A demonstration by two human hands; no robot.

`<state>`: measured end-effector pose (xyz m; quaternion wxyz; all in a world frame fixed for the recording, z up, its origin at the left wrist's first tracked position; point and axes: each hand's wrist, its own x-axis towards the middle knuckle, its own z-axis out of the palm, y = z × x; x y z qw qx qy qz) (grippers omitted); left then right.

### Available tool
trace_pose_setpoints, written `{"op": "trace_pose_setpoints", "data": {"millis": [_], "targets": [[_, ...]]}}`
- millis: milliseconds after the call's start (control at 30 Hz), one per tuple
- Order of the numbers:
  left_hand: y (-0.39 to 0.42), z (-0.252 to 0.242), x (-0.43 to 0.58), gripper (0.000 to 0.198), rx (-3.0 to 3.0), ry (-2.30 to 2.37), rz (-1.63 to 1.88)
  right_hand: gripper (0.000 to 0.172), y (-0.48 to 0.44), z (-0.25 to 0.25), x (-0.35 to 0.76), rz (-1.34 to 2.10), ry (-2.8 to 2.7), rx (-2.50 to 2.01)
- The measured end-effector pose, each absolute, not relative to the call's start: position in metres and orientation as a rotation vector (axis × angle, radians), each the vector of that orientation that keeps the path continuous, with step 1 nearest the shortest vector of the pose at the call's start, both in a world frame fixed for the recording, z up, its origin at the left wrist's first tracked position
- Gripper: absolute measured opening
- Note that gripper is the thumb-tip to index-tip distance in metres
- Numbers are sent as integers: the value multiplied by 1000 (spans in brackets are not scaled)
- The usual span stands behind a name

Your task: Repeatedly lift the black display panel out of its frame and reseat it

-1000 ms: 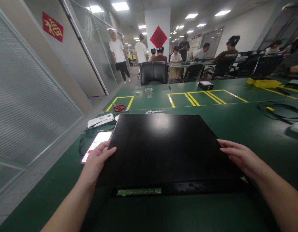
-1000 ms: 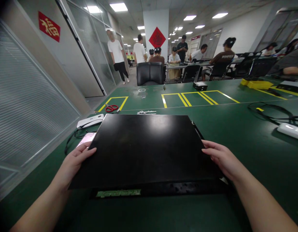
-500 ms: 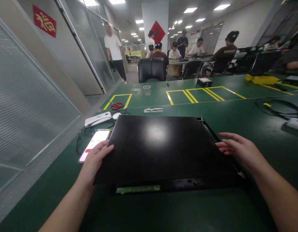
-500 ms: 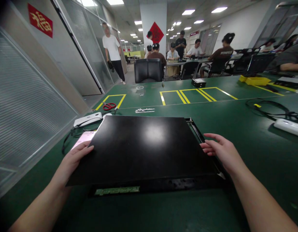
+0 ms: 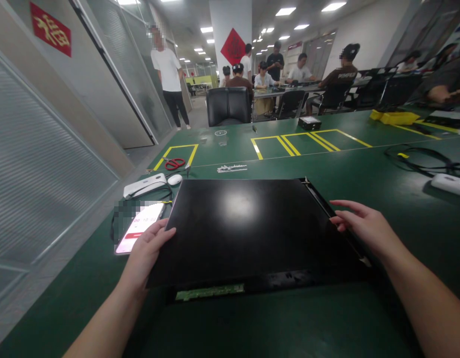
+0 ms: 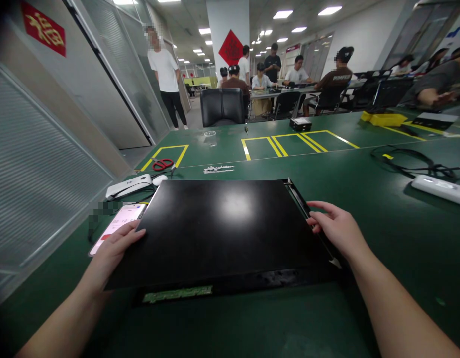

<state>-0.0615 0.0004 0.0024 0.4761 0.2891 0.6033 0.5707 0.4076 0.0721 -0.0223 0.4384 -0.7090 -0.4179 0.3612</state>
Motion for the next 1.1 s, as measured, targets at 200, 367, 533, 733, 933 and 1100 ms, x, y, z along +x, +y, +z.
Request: {"op": "trace_pose_setpoints", "data": {"millis": [200, 367, 533, 733, 933, 1100], "targets": [[2, -4, -56, 44, 691, 1481, 1397, 48, 74, -26, 413, 835, -1110, -1799], [0, -4, -52, 41, 677, 1470, 1329, 48, 75, -29, 419, 794, -1141, -1829], [3, -9, -59, 43, 647, 1453, 1264, 49, 76, -35, 423, 725, -1191, -1836], [4, -8, -56, 38, 658, 1469, 1254, 52, 74, -33, 423, 713, -1222, -1879], [4, -6, -56, 40, 673, 1467, 1240, 56, 75, -33, 424, 705, -1227, -1897], [4, -2, -47, 33, 614, 1473, 1281, 58, 76, -36, 426, 696, -1244, -1910]]}}
